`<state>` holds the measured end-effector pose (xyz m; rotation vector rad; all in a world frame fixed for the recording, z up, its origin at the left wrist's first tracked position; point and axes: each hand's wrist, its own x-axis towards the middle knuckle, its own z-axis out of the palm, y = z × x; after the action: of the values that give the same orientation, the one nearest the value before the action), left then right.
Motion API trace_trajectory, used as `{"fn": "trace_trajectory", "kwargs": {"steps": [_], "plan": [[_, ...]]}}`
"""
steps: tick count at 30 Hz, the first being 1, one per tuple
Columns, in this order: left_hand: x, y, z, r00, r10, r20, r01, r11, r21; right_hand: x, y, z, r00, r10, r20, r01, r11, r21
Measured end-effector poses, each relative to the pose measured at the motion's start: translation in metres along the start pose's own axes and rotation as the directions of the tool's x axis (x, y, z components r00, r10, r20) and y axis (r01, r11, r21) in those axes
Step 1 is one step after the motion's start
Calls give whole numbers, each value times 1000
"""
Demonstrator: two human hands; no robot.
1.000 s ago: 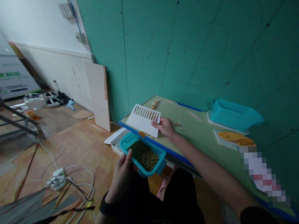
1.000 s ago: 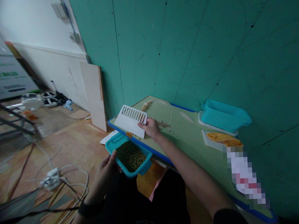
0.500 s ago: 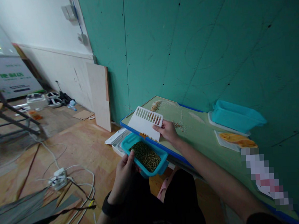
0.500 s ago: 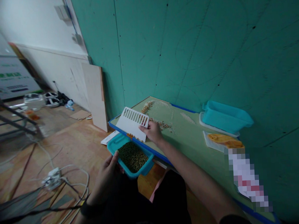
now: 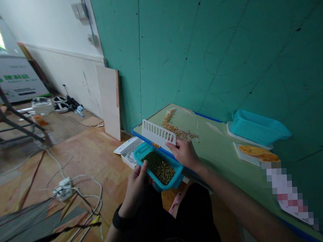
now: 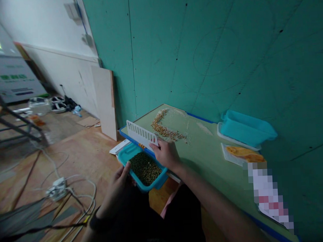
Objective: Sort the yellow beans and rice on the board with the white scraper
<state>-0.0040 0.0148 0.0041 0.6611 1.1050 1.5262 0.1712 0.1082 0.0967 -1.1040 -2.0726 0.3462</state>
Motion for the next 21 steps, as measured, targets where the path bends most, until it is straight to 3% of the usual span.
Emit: {"fn": "trace_trajectory", "kwargs": {"steps": [8, 16, 21], "plan": [[1, -3, 1, 1000, 4, -3, -4, 1000, -11, -11, -9, 4, 985, -170, 38, 172, 926, -335], [-1, -5, -1, 1000, -29, -11, 29, 999, -36, -29, -20, 13, 940, -325, 105, 339, 851, -402], [-3, -6, -3, 999, -39, -5, 39, 998, -57, -34, -24, 20, 924, -351, 154, 382, 804, -456]]}}
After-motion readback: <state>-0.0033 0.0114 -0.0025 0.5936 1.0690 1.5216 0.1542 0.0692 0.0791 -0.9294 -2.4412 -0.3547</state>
